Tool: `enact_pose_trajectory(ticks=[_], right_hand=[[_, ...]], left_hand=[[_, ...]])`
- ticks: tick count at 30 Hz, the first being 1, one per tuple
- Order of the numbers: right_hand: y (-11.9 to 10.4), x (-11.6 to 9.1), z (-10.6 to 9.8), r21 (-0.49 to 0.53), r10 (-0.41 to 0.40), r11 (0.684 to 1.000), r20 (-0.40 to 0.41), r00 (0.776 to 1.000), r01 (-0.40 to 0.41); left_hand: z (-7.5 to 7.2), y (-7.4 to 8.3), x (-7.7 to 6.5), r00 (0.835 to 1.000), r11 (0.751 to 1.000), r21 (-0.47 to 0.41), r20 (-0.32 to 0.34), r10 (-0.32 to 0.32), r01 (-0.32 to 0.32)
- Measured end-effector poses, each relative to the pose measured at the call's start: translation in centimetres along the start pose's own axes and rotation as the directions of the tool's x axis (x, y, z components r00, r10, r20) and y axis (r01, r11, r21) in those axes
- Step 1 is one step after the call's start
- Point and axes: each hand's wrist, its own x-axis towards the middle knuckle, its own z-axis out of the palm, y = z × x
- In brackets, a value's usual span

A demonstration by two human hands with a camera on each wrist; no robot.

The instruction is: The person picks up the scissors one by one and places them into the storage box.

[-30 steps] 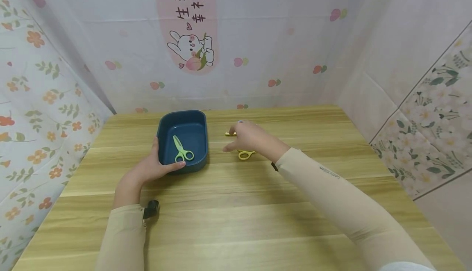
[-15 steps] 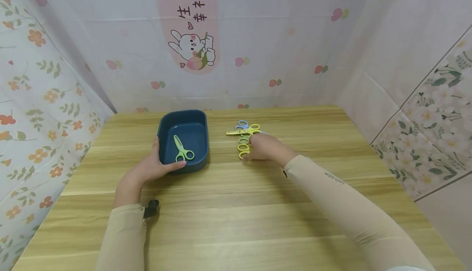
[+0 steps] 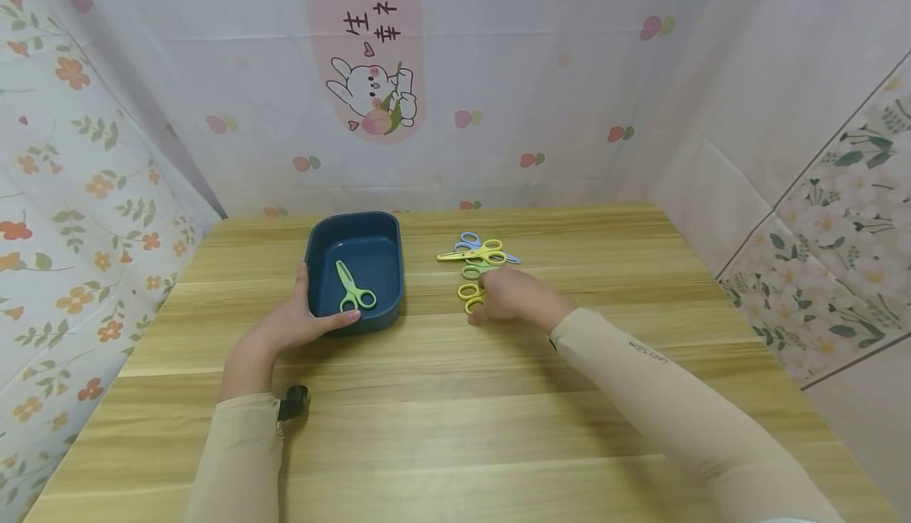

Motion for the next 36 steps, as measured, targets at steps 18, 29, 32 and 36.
enact_pose_trajectory(ticks=[18,29,32,36], right_hand=[[-0.2,-5.0,1.4,-0.035,-0.082,0.996,0.002,0.997,0.082],[2.5,-6.2,1.7,-0.019,-0.099,0.995,-0.065,0.993,0.098],[2.6,-6.0,1.6,-0.009,-0.129,0.992,-0.089,0.988,0.129],[2.5,-5.9,1.6,-0.034,-0.167,0.986,-0.098,0.981,0.165]], left_hand=[[-0.1,0.3,0.0,1.0,1.0,-0.01,0.003,0.008,-0.008],[-0.2,0.0,0.1,1.0,1.0,0.01,0.002,0.005,-0.005],[-0.1,-0.1,0.2,1.0,1.0,0.011,-0.003,0.008,-0.008],[0.1,-0.2,0.3,1.0,1.0,0.009,-0.007,0.01,-0.01]])
